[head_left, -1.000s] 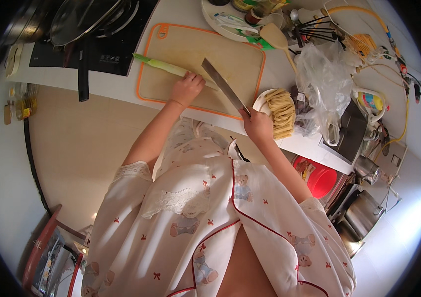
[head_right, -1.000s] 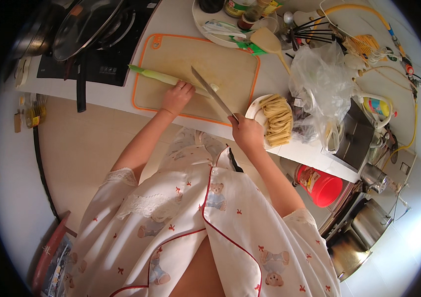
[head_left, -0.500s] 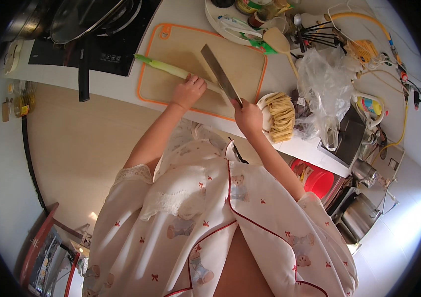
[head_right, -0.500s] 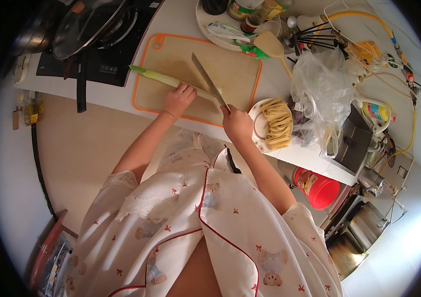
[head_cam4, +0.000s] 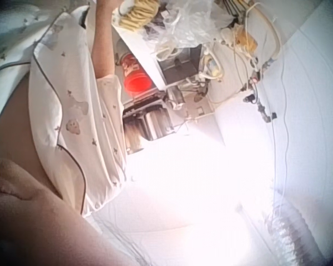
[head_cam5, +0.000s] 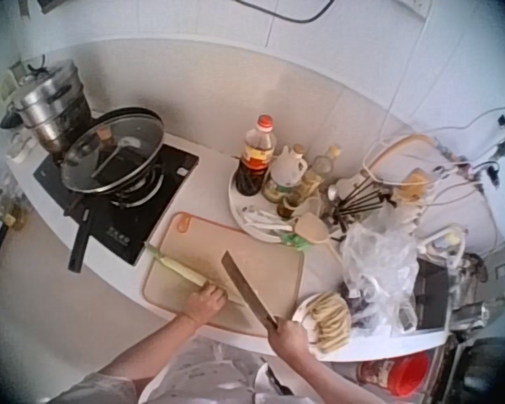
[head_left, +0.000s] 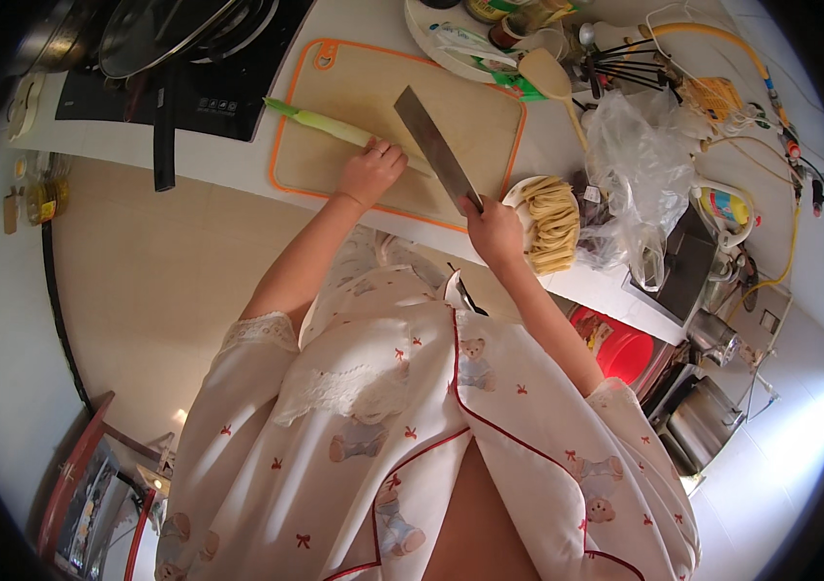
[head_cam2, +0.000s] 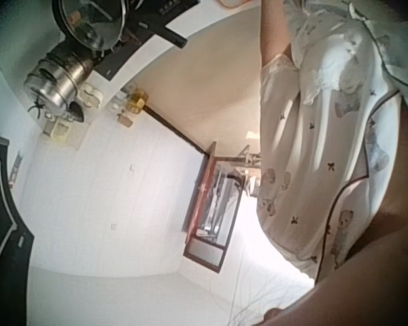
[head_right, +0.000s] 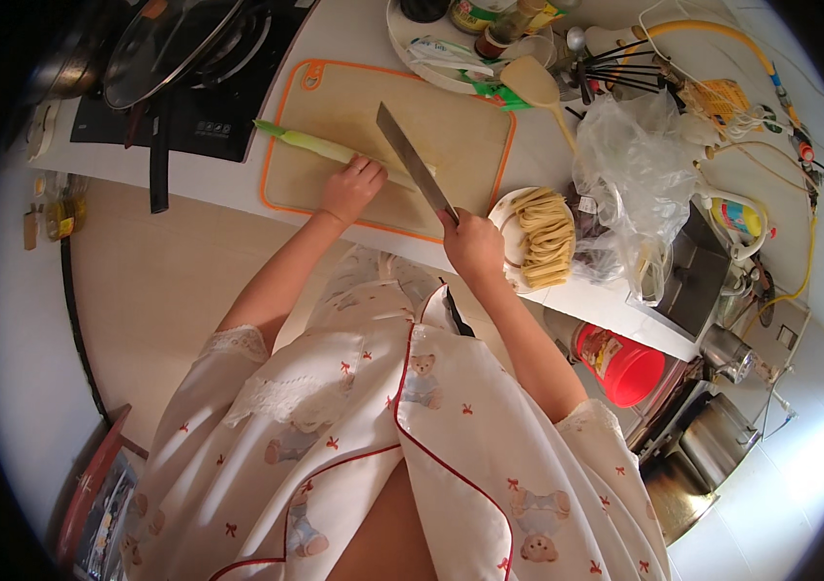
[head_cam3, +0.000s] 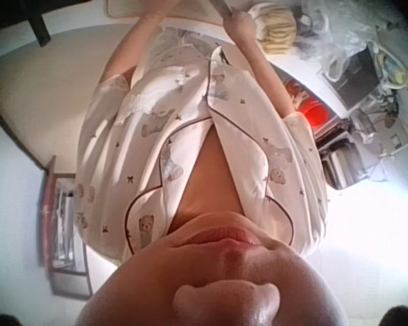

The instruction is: The person slices tofu and a green onion on a cutting board using a cleaver, then washes a plate and transfers the sliced tofu onto it. The person then removes grapes from a plastic bag and places them into a bowl.

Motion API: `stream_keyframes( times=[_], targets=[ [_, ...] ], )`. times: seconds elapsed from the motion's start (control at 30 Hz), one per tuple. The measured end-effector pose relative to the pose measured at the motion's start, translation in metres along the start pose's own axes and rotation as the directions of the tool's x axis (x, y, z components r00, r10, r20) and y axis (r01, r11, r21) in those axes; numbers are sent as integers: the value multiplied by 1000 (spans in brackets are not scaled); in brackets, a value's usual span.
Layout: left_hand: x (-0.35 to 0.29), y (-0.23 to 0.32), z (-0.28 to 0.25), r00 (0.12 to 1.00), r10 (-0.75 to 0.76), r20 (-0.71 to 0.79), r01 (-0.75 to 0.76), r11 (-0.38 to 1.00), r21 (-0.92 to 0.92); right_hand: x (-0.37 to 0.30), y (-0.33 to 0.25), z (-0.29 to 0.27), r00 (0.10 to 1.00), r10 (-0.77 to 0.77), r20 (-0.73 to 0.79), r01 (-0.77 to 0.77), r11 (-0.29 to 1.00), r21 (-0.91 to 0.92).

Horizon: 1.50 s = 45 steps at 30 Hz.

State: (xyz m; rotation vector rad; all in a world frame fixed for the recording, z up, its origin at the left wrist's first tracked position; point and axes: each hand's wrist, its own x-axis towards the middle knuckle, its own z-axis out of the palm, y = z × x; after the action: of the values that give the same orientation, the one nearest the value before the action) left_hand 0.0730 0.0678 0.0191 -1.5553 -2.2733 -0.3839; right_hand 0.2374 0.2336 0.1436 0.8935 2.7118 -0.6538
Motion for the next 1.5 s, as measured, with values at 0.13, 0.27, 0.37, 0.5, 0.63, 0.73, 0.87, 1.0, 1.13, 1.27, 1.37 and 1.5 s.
stream_keyframes(
  times=[0.13,0.27,0.37,0.5,0.63,0.73,0.87,1.0,1.13,1.27,1.37,1.5],
  targets=[
    [0,-1,2,1000,-1,-18,1,1000,-18,-7,3,-9,998,22,59,-23,1000,18],
    [0,2,0,999,-40,-20,40,999,-18,-9,0,-15,999,11,47,-14,998,64],
    [-1,1,4,1000,-26,-9,26,1000,-6,-6,-10,-16,999,12,43,-14,999,41],
    [-1,-1,1,999,-19,-26,18,999,-29,-3,-6,-6,999,-8,36,9,1000,-26],
    [-1,0,0,999,-30,-15,29,999,-21,-18,0,-8,999,-12,40,15,996,-83],
    [0,2,-5,999,-36,18,36,999,-6,-37,3,-8,1000,-28,12,29,990,-137],
    [-1,0,0,999,-34,-25,33,998,-51,-34,-5,8,1000,-14,-3,13,990,-137],
    [-1,4,2,997,-53,-47,49,994,-95,3,-14,37,1000,-15,-9,14,992,-122],
    [0,-1,-2,999,20,28,-20,1000,0,14,-14,24,999,51,10,-51,999,17],
    [-5,2,1,1000,-7,2,7,1000,-2,6,-7,8,993,112,26,-114,984,135],
    [-2,1,3,999,-28,-26,27,998,-57,1,-13,-3,992,112,55,-117,988,99],
    [-1,1,0,1000,-7,-19,6,999,-32,-5,-19,-7,990,122,73,-127,988,82]
  ],
)
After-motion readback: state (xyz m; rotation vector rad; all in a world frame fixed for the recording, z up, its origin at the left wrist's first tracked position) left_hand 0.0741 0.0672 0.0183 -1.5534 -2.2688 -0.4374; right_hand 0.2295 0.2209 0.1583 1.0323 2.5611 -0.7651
